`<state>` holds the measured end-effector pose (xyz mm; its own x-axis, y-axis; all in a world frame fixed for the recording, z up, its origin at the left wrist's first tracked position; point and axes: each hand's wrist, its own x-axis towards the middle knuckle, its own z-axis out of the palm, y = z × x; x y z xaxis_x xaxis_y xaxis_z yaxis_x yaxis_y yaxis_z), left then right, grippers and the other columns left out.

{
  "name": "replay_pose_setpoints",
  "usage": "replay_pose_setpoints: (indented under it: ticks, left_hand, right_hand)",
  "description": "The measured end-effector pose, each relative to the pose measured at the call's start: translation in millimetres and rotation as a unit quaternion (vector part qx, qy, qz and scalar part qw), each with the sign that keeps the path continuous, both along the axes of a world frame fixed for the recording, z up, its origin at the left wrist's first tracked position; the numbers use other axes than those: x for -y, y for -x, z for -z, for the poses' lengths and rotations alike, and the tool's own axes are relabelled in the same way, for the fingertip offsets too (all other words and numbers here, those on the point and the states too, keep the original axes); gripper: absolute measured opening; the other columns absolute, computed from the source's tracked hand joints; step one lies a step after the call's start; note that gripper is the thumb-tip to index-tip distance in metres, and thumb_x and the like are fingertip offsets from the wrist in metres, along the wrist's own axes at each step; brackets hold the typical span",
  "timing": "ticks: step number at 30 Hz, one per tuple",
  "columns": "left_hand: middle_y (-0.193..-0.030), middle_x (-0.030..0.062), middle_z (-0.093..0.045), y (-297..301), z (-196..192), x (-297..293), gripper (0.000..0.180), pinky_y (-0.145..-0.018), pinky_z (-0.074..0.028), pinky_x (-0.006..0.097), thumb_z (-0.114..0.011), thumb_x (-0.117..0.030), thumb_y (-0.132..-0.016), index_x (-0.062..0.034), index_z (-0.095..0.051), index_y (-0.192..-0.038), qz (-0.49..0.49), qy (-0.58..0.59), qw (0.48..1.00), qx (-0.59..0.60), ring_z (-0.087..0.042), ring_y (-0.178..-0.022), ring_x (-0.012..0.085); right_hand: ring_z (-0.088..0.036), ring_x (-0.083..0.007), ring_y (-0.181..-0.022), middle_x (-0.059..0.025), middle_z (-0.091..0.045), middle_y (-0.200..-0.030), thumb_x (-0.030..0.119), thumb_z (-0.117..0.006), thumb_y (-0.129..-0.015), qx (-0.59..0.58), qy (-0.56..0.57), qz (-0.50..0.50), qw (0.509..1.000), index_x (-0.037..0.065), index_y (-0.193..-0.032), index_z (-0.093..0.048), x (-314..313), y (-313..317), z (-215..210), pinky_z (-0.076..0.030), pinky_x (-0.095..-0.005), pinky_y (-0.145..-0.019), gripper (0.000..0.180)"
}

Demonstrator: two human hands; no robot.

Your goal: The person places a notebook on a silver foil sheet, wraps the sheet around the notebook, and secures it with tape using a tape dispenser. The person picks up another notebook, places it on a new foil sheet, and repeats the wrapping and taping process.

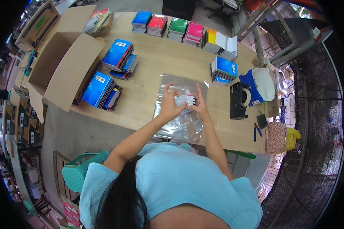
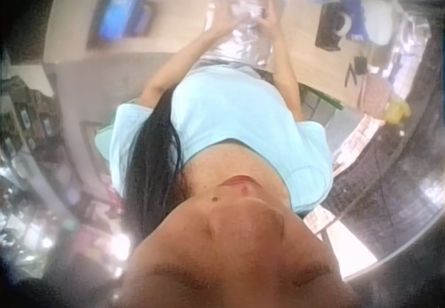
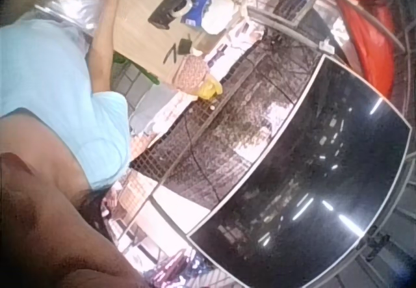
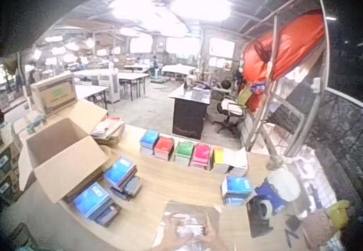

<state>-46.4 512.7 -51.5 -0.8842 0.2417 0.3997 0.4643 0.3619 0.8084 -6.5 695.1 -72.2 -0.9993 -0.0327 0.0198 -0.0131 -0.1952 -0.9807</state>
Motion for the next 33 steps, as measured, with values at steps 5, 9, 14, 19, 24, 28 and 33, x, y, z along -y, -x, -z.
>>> replay_pose_setpoints:
  ticks: [5, 9, 14, 19, 24, 28, 33]
  left_hand:
    - [-0.122, 0.0154, -0.055, 0.7, 4.6, 10.5, 0.065, -0.09, -0.05, 0.037, -0.081, -0.012, -0.07, 0.0004, -0.051, -0.127, 0.106, -0.193, 0.954, 0.203, -0.059, -0.11, 0.0274]
    - [-0.104, 0.0103, -0.063, 7.0, 20.6, 12.2, 0.047, -0.09, -0.047, 0.031, -0.079, -0.003, -0.07, -0.0012, -0.066, -0.115, 0.147, -0.266, 0.904, 0.301, -0.059, -0.11, 0.0229]
    - [-0.108, 0.0099, -0.065, 0.4, 11.0, 5.9, 0.02, -0.089, -0.046, 0.031, -0.077, 0.0, -0.068, -0.0082, -0.077, -0.087, 0.12, -0.169, 0.95, 0.235, -0.059, -0.105, 0.0205]
    - [-0.105, 0.0093, -0.065, -11.5, 5.2, 9.8, 0.017, -0.09, -0.046, 0.033, -0.075, 0.002, -0.069, -0.0079, -0.078, -0.083, 0.075, -0.155, 0.963, 0.209, -0.059, -0.105, 0.0208]
    - [-0.11, 0.0098, -0.063, -23.7, -8.8, -6.1, 0.016, -0.09, -0.047, 0.033, -0.072, 0.007, -0.07, -0.0045, -0.076, -0.08, 0.054, -0.211, 0.943, 0.251, -0.059, -0.106, 0.0216]
    - [-0.112, 0.0098, -0.062, -31.9, -8.0, -6.8, 0.017, -0.093, -0.044, 0.033, -0.073, 0.007, -0.07, -0.0056, -0.077, -0.08, 0.028, -0.188, 0.95, 0.247, -0.058, -0.109, 0.0214]
    - [-0.11, 0.0097, -0.062, -27.6, 4.1, 1.2, 0.015, -0.094, -0.043, 0.034, -0.075, 0.004, -0.071, -0.0065, -0.077, -0.082, 0.01, -0.188, 0.954, 0.233, -0.057, -0.11, 0.0216]
  right_hand:
    - [-0.057, -0.0192, -0.11, -0.0112, -0.061, -0.114, -0.002, -0.072, -0.073, 0.051, 0.024, 0.022, 0.998, 0.011, -0.154, -0.033, -0.8, 10.1, -1.6, -0.046, -0.0311, -0.095, 0.091]
    - [-0.057, -0.0205, -0.11, -0.0088, -0.063, -0.11, -0.005, -0.07, -0.071, 0.001, -0.033, -0.043, 0.999, 0.007, -0.106, -0.073, -5.8, 14.5, -7.8, -0.044, -0.0321, -0.095, 0.038]
    - [-0.055, -0.023, -0.114, -0.0108, -0.062, -0.118, -0.009, -0.067, -0.072, -0.078, -0.062, -0.007, 0.995, 0.005, -0.073, -0.075, -9.5, 3.1, -3.1, -0.044, -0.0326, -0.094, 0.016]
    - [-0.055, -0.0218, -0.118, -0.0105, -0.057, -0.127, -0.005, -0.068, -0.076, -0.085, -0.116, 0.237, 0.961, 0.006, -0.093, -0.073, -52.2, -34.4, -58.6, -0.047, -0.0334, -0.094, 0.021]
    - [-0.062, -0.014, -0.078, -0.0065, -0.069, -0.09, 0.018, -0.074, -0.084, 0.284, -0.387, 0.422, 0.769, 0.004, -0.101, -0.074, -282.1, -120.1, -4.7, -0.048, -0.0247, -0.074, 0.022]
    - [-0.061, -0.0172, -0.066, -0.0062, -0.068, -0.083, 0.019, -0.073, -0.085, 0.429, -0.161, 0.365, 0.81, 0.004, -0.096, -0.074, -286.3, -104.1, -13.6, -0.049, -0.027, -0.063, 0.019]
    - [-0.058, -0.0173, -0.062, -0.003, -0.066, -0.08, 0.023, -0.073, -0.087, 0.209, -0.307, 0.466, 0.803, 0.009, -0.093, -0.07, -262.5, -141.9, 26.5, -0.047, -0.029, -0.046, 0.015]
